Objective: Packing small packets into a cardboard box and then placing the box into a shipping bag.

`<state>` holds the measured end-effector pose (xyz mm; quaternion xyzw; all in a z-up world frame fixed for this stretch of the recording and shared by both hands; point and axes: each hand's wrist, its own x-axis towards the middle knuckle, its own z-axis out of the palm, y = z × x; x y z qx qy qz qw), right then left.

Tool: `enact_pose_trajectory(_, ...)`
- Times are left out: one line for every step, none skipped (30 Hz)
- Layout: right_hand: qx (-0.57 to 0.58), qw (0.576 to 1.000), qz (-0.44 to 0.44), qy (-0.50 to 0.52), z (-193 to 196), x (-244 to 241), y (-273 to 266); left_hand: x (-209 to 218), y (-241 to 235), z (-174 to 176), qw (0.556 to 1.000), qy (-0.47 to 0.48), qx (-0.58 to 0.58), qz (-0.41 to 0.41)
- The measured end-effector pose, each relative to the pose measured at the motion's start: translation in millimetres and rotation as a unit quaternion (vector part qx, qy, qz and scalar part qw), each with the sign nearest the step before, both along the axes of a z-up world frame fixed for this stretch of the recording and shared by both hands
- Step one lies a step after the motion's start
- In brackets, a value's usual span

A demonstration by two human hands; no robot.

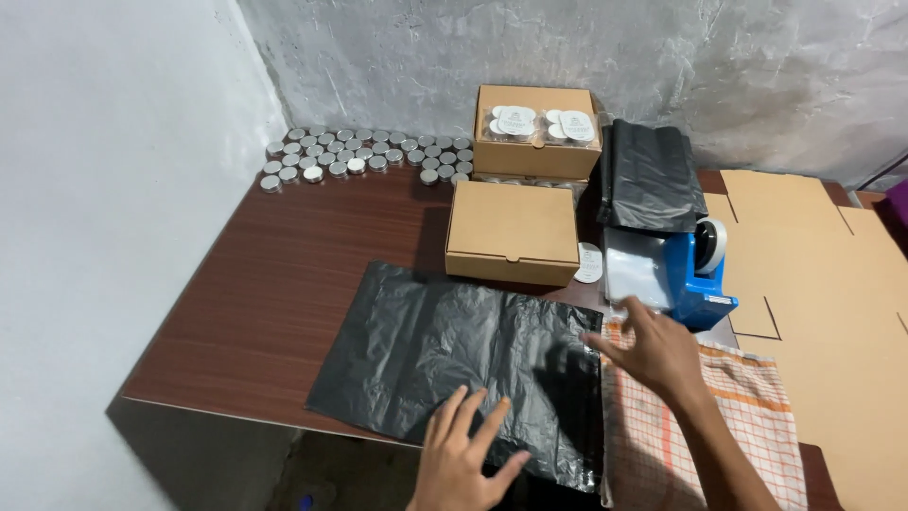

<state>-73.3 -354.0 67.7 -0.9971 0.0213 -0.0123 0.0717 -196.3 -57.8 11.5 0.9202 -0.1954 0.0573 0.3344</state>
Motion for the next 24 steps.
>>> enact_pose_trajectory(-0.004,1.0,-0.001,0.001,-3,22,-3,3,-8,-9,1.0,0.001,-0.004,-0.001)
enact_pose_trajectory(0.067,0.989,0.125,-0.032,-5,44,-6,6,-17,-17,0.999,0.009,0.021,-0.024)
enact_pose_trajectory(0.139,0.956,0.25,-0.071,-8,69,-8,12,-24,-26,0.998,0.012,0.049,-0.046)
enact_pose_trajectory(0.136,0.956,0.249,-0.074,-21,81,-9,17,-22,-26,0.998,0.009,0.047,-0.047)
enact_pose_trajectory(0.094,0.946,0.289,-0.112,-34,96,-8,23,-19,-26,0.995,0.058,0.065,-0.054)
enact_pose_trajectory(0.052,0.931,0.328,-0.151,-47,111,-7,30,-16,-26,0.989,0.106,0.083,-0.061)
enact_pose_trajectory(0.053,0.93,0.329,-0.153,-48,109,-3,33,-7,-26,0.989,0.104,0.084,-0.06)
enact_pose_trajectory(0.067,0.937,0.305,-0.155,-51,107,0,37,2,-26,0.991,0.078,0.1,-0.035)
enact_pose_trajectory(0.079,0.944,0.28,-0.153,-55,102,3,38,10,-28,0.992,0.055,0.114,-0.01)
enact_pose_trajectory(0.079,0.944,0.282,-0.152,-51,99,8,43,21,-28,0.992,0.057,0.114,-0.009)
enact_pose_trajectory(0.08,0.939,0.289,-0.168,-49,91,12,46,32,-28,0.994,0.029,0.109,0.009)
enact_pose_trajectory(0.08,0.934,0.295,-0.185,-47,83,16,49,43,-27,0.994,0.0,0.104,0.028)
enact_pose_trajectory(0.082,0.935,0.292,-0.183,-40,79,17,53,53,-29,0.994,0.002,0.106,0.025)
enact_pose_trajectory(0.093,0.939,0.291,-0.161,-32,74,19,57,63,-31,0.989,0.029,0.142,0.017)
enact_pose_trajectory(0.103,0.941,0.291,-0.14,-23,71,19,60,71,-32,0.983,0.054,0.176,0.012)
enact_pose_trajectory(0.103,0.941,0.291,-0.138,-25,78,16,60,75,-31,0.983,0.056,0.176,0.011)
enact_pose_trajectory(0.139,0.947,0.257,-0.131,-25,85,13,60,79,-29,0.982,0.077,0.172,-0.002)
enact_pose_trajectory(0.175,0.951,0.222,-0.124,-25,92,10,60,83,-28,0.981,0.099,0.168,-0.015)
enact_pose_trajectory(0.175,0.951,0.223,-0.125,-31,104,9,58,82,-30,0.981,0.098,0.168,-0.015)
enact_pose_trajectory(0.164,0.955,0.222,-0.112,-36,115,8,56,81,-32,0.984,0.078,0.16,-0.023)
enact_pose_trajectory(0.153,0.958,0.221,-0.102,-41,128,8,55,81,-33,0.986,0.056,0.153,-0.03)
enact_pose_trajectory(0.153,0.957,0.223,-0.104,-40,133,9,50,75,-39,0.986,0.054,0.154,-0.028)
enact_pose_trajectory(0.155,0.953,0.242,-0.092,-40,139,12,44,70,-45,0.987,-0.014,0.159,-0.021)
enact_pose_trajectory(0.156,0.949,0.262,-0.079,-41,145,15,39,65,-52,0.983,-0.082,0.163,-0.013)
